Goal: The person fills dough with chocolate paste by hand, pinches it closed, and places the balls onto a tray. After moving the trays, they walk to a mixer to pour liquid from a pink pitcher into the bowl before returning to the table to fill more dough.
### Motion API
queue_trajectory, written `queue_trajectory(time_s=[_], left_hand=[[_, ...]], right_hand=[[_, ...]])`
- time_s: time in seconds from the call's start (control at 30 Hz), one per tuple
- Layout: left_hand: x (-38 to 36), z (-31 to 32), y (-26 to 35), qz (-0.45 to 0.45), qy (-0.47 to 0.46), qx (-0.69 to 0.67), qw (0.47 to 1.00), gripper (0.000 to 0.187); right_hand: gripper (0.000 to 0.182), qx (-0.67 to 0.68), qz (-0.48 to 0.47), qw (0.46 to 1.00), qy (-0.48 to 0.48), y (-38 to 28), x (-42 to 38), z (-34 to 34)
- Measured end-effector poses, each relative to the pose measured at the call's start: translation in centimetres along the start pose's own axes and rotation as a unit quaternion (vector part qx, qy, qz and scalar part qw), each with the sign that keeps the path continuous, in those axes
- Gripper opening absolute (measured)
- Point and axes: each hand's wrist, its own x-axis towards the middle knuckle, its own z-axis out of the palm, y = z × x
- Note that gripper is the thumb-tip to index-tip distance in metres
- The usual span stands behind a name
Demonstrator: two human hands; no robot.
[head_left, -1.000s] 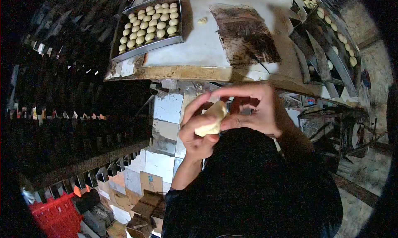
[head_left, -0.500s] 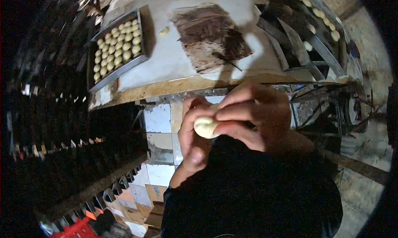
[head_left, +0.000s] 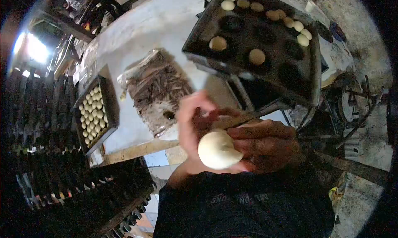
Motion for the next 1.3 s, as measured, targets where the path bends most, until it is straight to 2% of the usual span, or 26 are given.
queue_trajectory(time_s=[0.03, 0.07, 0.1, 0.13, 0.2, 0.27, 0.37, 0.43, 0.47, 0.5, 0.53, 0.57, 0.63, 0.67, 0.77, 0.83, 0.87, 0.9, 0.93, 1.03, 1.07, 1.13, 1.2, 1.23, 1.27, 1.3], left_hand=[[1.6, 0.2, -1.4, 0.004, -0.096, -0.014, 0.995, 0.084], [3.4, 1.5, -3.4, 0.106, -0.130, -0.028, 0.985, 0.070], [4.6, 2.7, -4.2, 0.125, -0.150, -0.017, 0.981, 0.058], [5.1, 3.3, -4.3, 0.092, -0.149, 0.019, 0.984, 0.047], [5.7, 4.3, -4.8, -0.009, -0.137, 0.115, 0.984, 0.030], [4.8, 4.6, -5.6, -0.113, -0.145, 0.258, 0.948, 0.025], [2.3, 5.4, -9.1, -0.175, -0.181, 0.329, 0.910, 0.029], [-1.0, 6.8, -13.9, -0.056, -0.186, 0.227, 0.954, 0.030], [-2.6, 7.5, -15.2, -0.013, -0.177, 0.206, 0.962, 0.031], [-3.3, 8.1, -15.2, -0.046, -0.172, 0.286, 0.942, 0.031], [-3.2, 8.8, -14.6, -0.079, -0.171, 0.363, 0.913, 0.032], [-2.6, 8.2, -13.6, -0.260, -0.151, 0.122, 0.946, 0.038], [1.1, 7.6, -10.8, -0.380, -0.169, -0.072, 0.906, 0.050], [3.1, 7.6, -9.3, -0.348, -0.219, -0.010, 0.911, 0.055], [4.7, 5.4, -8.5, -0.281, -0.217, 0.015, 0.935, 0.056], [5.3, 4.3, -7.6, -0.315, -0.215, 0.084, 0.921, 0.055], [5.4, 3.9, -6.6, -0.360, -0.171, 0.079, 0.914, 0.051], [4.8, 2.8, -6.4, -0.336, -0.157, 0.089, 0.924, 0.048], [3.9, 1.1, -6.4, -0.313, -0.142, 0.101, 0.934, 0.046], [0.6, -3.5, -5.6, -0.301, -0.040, 0.148, 0.941, 0.036], [-0.8, -4.5, -5.0, -0.344, 0.022, 0.138, 0.929, 0.032], [-4.3, -7.2, -3.9, -0.393, 0.106, 0.133, 0.904, 0.025], [-10.1, -10.2, -3.1, -0.417, 0.152, 0.146, 0.884, 0.020], [-14.0, -11.5, -3.7, -0.398, 0.186, 0.137, 0.888, 0.017], [-18.3, -13.2, -3.8, -0.409, 0.170, 0.206, 0.872, 0.018], [-22.1, -14.3, -3.7, -0.393, 0.166, 0.224, 0.876, 0.019]], right_hand=[[0.035, 0.011, 0.008, 1.000, -0.020, 0.8, 0.1, -1.9], [0.034, 0.043, 0.026, 0.999, -0.022, 1.9, 0.3, -2.9], [0.034, -0.007, 0.119, 0.992, -0.042, 1.2, 1.1, -4.2], [0.034, -0.059, 0.209, 0.973, -0.072, 0.5, 1.9, -5.5], [0.034, -0.123, 0.125, 0.984, -0.030, 2.7, 1.4, -6.9], [0.034, -0.219, 0.184, 0.958, -0.028, 2.2, 1.5, -8.7], [0.037, -0.299, 0.091, 0.950, -0.026, 0.3, 3.6, -11.0], [0.031, -0.306, -0.027, 0.942, -0.136, 2.2, 3.2, -11.9], [0.031, -0.324, -0.025, 0.930, -0.173, 2.5, 3.4, -11.7], [0.030, -0.339, -0.027, 0.916, -0.213, 2.9, 3.5, -11.6], [0.024, -0.270, -0.023, 0.941, -0.201, 4.1, 3.7, -12.4], [0.022, -0.237, 0.023, 0.950, -0.201, 4.6, 4.2, -13.3], [0.019, -0.172, 0.110, 0.959, -0.198, 5.6, 5.6, -15.1], [0.019, -0.200, 0.126, 0.954, -0.182, 6.5, 6.8, -16.2], [0.026, -0.267, 0.154, 0.949, -0.069, 12.4, 10.5, -18.0], [0.032, -0.346, 0.175, 0.905, -0.174, 17.7, 9.4, -19.7], [0.038, -0.375, 0.158, 0.884, -0.229, 19.8, 8.3, -19.8], [0.045, -0.400, 0.140, 0.861, -0.282, 21.6, 7.6, -20.0], [0.064, -0.411, 0.123, 0.838, -0.336, 22.2, 7.6, -20.2], [0.063, -0.444, 0.074, 0.819, -0.357, 21.1, 9.6, -20.7], [0.064, -0.547, 0.046, 0.761, -0.347, 20.7, 10.2, -21.5], [0.061, -0.467, -0.032, 0.859, -0.208, 18.0, 12.5, -21.6], [0.056, -0.468, -0.069, 0.875, -0.105, 12.1, 14.1, -18.8], [0.052, -0.404, -0.061, 0.911, -0.055, 9.6, 13.9, -16.3], [0.048, -0.459, -0.091, 0.881, -0.067, 7.0, 13.5, -14.1], [0.045, -0.428, -0.101, 0.894, -0.087, 4.8, 12.6, -11.3]])
